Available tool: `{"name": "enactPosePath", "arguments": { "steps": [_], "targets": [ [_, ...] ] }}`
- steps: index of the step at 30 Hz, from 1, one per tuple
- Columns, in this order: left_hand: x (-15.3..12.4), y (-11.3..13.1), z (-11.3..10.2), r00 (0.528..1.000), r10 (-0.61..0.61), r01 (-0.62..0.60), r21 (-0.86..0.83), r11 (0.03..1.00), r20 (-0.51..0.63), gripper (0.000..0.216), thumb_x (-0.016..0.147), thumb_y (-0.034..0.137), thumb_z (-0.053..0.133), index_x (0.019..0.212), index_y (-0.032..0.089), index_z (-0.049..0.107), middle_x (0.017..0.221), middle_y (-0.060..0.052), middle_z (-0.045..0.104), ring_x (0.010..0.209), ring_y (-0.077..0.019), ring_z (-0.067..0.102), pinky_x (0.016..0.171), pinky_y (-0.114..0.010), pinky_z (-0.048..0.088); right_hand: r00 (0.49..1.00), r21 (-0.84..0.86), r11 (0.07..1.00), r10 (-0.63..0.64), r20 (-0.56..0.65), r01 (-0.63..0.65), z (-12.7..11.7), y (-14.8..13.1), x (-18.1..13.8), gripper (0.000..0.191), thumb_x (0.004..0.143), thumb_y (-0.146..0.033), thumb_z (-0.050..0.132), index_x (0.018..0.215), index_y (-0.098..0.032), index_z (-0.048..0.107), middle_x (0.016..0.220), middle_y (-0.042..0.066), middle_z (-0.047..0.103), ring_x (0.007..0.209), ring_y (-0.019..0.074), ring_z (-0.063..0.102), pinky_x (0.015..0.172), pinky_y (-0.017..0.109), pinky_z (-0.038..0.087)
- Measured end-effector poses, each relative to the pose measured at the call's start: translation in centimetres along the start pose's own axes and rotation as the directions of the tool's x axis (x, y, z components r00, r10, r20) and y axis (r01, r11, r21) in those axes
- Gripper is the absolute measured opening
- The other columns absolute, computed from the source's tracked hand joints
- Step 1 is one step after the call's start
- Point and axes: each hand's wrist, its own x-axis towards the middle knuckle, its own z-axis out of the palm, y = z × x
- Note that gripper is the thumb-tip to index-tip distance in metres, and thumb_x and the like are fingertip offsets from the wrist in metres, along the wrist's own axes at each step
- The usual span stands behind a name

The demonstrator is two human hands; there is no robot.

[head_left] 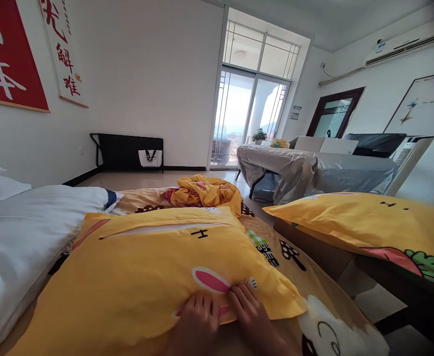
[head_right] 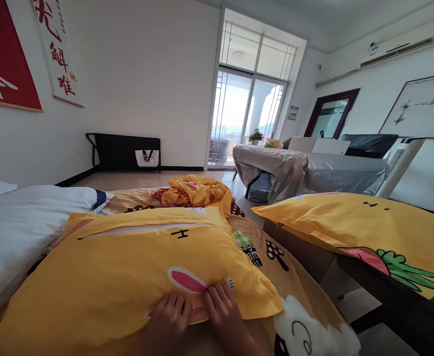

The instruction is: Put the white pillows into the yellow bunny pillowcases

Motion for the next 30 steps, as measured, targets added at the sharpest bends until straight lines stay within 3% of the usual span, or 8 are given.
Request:
{"name": "enactPosePath", "arguments": {
  "steps": [3,7,9,15,18,23,30],
  "targets": [
    [0.3,-0.1,-0.4,0.997,0.017,-0.02,-0.048,0.999,-0.069,0.024,0.09,0.028,0.052,0.069,0.019,0.045,0.057,-0.001,0.05,0.053,-0.0176,0.046,0.052,-0.033,0.027,0.998,0.084,0.995,0.047,0.034,-0.049,-0.1,0.3,0.0,0.03,0.095,-0.013,0.031,0.079,-0.018,0.055,0.074,0.005,0.057,0.07,0.018,0.053,0.065,0.03,0.043],
    [0.5,0.2,-0.6,0.998,0.066,-0.068,-0.071,0.995,-0.02,0.008,0.088,0.021,0.05,0.083,0.016,0.053,0.073,-0.004,0.058,0.067,-0.0201,0.052,0.062,-0.036,0.034,1.0,0.11,0.994,0.016,0.013,-0.017,-0.1,0.3,0.0,0.031,0.097,-0.016,0.029,0.076,-0.018,0.052,0.072,0.004,0.055,0.068,0.0169,0.051,0.063,0.028,0.042],
    [0.6,0.6,-0.3,0.996,0.093,-0.093,-0.046,0.995,-0.005,0.011,0.086,0.019,0.049,0.091,0.013,0.056,0.081,-0.007,0.06,0.072,-0.0212,0.054,0.066,-0.037,0.037,1.0,0.083,0.996,-0.017,0.013,0.016,0.0,0.3,0.0,0.033,0.097,-0.016,0.027,0.076,-0.018,0.051,0.07,0.004,0.054,0.066,0.0167,0.05,0.064,0.028,0.042],
    [0.7,1.9,0.7,0.999,-0.017,0.02,-0.061,0.998,0.05,0.006,0.079,0.016,0.055,0.074,0.016,0.052,0.065,-0.004,0.056,0.061,-0.0201,0.051,0.056,-0.033,0.037,0.992,0.072,0.991,-0.113,0.061,0.109,0.1,0.3,-0.2,0.036,0.096,-0.013,0.028,0.07,-0.018,0.051,0.067,0.003,0.052,0.062,0.0154,0.047,0.063,0.028,0.041],
    [0.8,1.9,0.7,0.997,-0.045,0.049,-0.069,0.996,0.057,0.007,0.078,0.017,0.057,0.074,0.018,0.051,0.063,-0.003,0.055,0.058,-0.0197,0.05,0.054,-0.032,0.036,0.993,0.025,0.994,-0.109,0.05,0.108,-0.4,1.0,-0.6,0.036,0.096,-0.014,0.027,0.075,-0.018,0.055,0.067,0.003,0.054,0.065,0.0166,0.049,0.068,0.031,0.042],
    [0.6,1.6,0.9,1.0,0.002,-0.002,-0.058,0.998,0.014,0.008,0.079,0.017,0.057,0.074,0.017,0.051,0.062,-0.003,0.054,0.056,-0.0194,0.048,0.052,-0.033,0.034,0.999,-0.165,0.986,-0.04,-0.017,0.036,-2.1,4.2,-2.6,0.034,0.096,-0.014,0.028,0.095,-0.016,0.062,0.083,0.007,0.063,0.08,0.0203,0.056,0.079,0.037,0.042],
    [0.7,1.0,0.8,1.0,0.028,-0.027,-0.089,0.996,0.012,0.013,0.083,0.021,0.059,0.075,0.018,0.049,0.066,0.0,0.055,0.06,-0.0186,0.049,0.057,-0.033,0.033,0.999,-0.09,0.995,-0.043,0.027,0.045,-2.6,5.7,-4.0,0.027,0.093,-0.012,0.034,0.096,-0.017,0.061,0.083,0.007,0.063,0.076,0.0177,0.058,0.074,0.031,0.048]
  ]
}}
